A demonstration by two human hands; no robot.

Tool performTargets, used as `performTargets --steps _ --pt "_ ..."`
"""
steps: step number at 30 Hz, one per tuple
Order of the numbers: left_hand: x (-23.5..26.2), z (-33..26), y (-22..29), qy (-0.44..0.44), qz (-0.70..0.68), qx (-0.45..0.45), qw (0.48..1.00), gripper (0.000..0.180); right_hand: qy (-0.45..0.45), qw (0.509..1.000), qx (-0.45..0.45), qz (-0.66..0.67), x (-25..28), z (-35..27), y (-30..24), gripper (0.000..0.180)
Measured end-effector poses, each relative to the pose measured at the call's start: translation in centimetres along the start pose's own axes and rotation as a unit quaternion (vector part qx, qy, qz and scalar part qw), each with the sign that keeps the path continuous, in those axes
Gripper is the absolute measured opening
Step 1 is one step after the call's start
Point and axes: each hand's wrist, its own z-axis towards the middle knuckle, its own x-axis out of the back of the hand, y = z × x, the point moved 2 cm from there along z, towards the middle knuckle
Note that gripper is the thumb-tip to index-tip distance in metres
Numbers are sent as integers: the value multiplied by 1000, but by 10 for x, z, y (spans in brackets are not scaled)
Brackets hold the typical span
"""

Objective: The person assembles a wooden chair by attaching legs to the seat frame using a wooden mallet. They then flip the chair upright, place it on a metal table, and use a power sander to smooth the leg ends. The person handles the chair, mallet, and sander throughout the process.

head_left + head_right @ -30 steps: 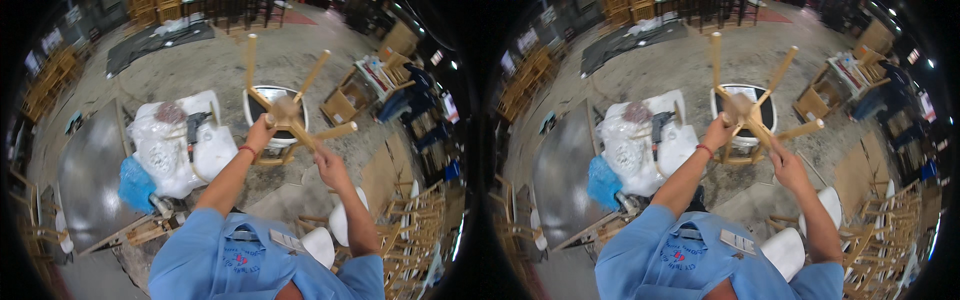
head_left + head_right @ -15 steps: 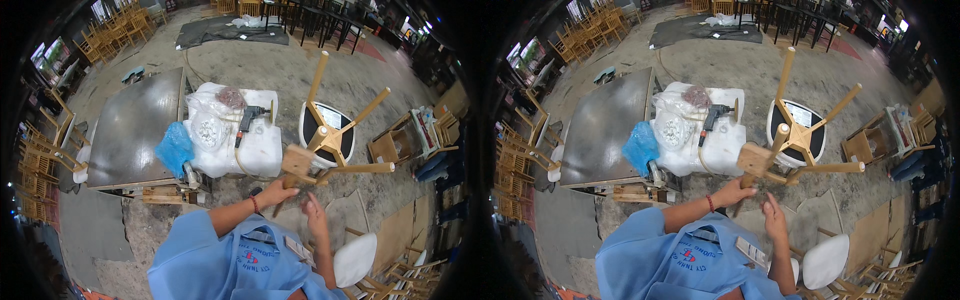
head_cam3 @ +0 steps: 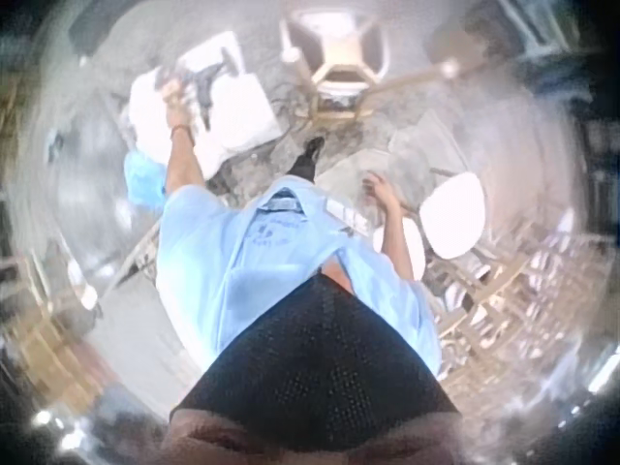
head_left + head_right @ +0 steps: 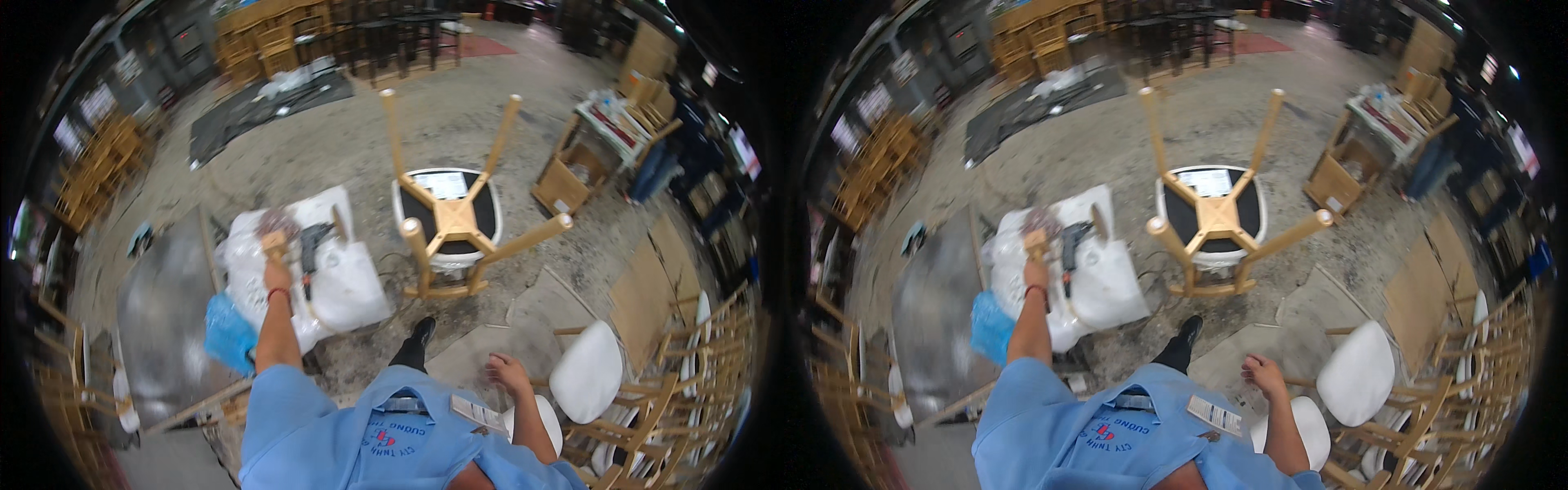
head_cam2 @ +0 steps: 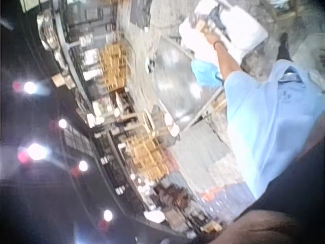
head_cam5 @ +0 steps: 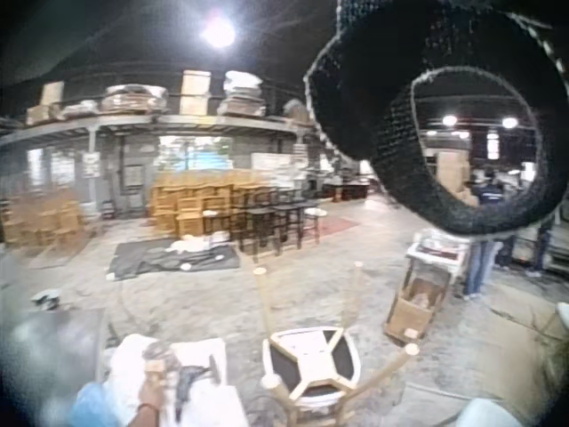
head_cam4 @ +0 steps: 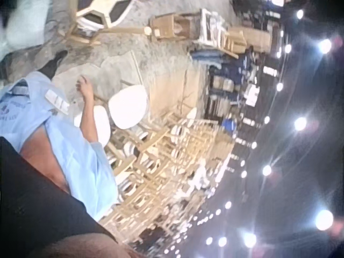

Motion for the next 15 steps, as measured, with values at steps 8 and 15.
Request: performTargets --steps 8,15 --pt "-60 -89 67 -102 11 -302 948 70 163 983 79 2 68 40 -64 67" --pt "-100 -144 227 -324 -385 -220 835 53 257 909 322 63 85 131 -237 58"
